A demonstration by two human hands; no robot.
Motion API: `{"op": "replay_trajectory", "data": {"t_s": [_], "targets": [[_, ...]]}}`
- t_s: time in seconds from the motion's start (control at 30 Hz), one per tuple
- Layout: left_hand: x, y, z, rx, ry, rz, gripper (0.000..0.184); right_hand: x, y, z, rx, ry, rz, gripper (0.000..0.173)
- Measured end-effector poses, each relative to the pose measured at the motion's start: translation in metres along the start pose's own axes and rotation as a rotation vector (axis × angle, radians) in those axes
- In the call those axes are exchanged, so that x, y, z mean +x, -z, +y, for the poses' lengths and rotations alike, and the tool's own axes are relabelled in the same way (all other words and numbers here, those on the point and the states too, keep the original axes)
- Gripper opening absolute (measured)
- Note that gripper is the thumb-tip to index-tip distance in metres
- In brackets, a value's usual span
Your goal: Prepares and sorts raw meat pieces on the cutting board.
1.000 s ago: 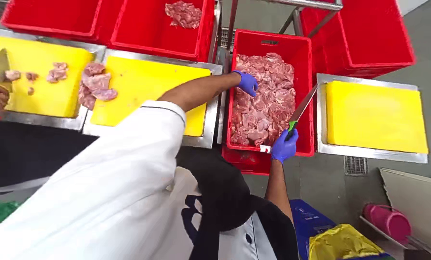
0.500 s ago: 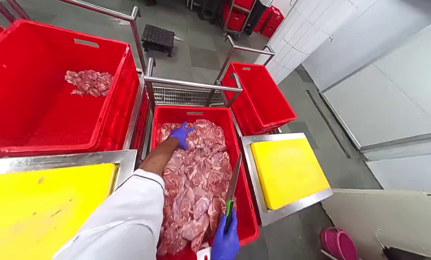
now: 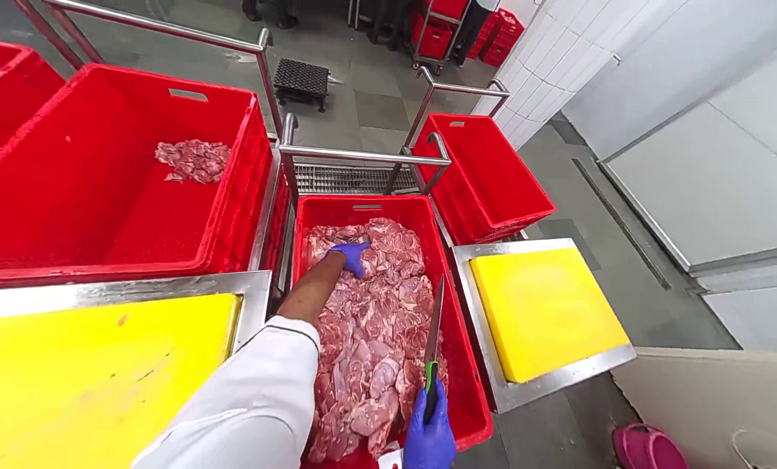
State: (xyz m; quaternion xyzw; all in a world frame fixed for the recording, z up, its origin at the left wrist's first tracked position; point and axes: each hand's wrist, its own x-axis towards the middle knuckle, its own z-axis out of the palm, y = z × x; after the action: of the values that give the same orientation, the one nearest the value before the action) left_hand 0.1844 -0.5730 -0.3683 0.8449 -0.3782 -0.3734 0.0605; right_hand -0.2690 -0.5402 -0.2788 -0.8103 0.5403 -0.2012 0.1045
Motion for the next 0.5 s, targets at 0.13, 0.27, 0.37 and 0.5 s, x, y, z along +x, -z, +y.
{"op": "replay_trajectory", "data": {"t_s": [0.13,0.27,0.37,0.5], "targets": [[-0.018,-0.008,0.015,-0.034,-0.043,-0.103,0.112,0.001,0.004,-0.001,-0.007,-0.010,-0.015,0.043],[-0.060,-0.025,0.038,-0.058,-0.073,-0.149,0.110,-0.002,0.005,0.001,-0.044,-0.003,-0.031,0.043],[-0.087,-0.057,0.055,-0.001,-0.097,-0.193,0.117,-0.003,0.005,0.003,-0.045,-0.007,-0.040,0.043],[-0.127,-0.101,0.082,-0.014,-0.200,-0.265,0.116,0.002,0.012,-0.004,-0.043,-0.052,-0.114,0.044]]}}
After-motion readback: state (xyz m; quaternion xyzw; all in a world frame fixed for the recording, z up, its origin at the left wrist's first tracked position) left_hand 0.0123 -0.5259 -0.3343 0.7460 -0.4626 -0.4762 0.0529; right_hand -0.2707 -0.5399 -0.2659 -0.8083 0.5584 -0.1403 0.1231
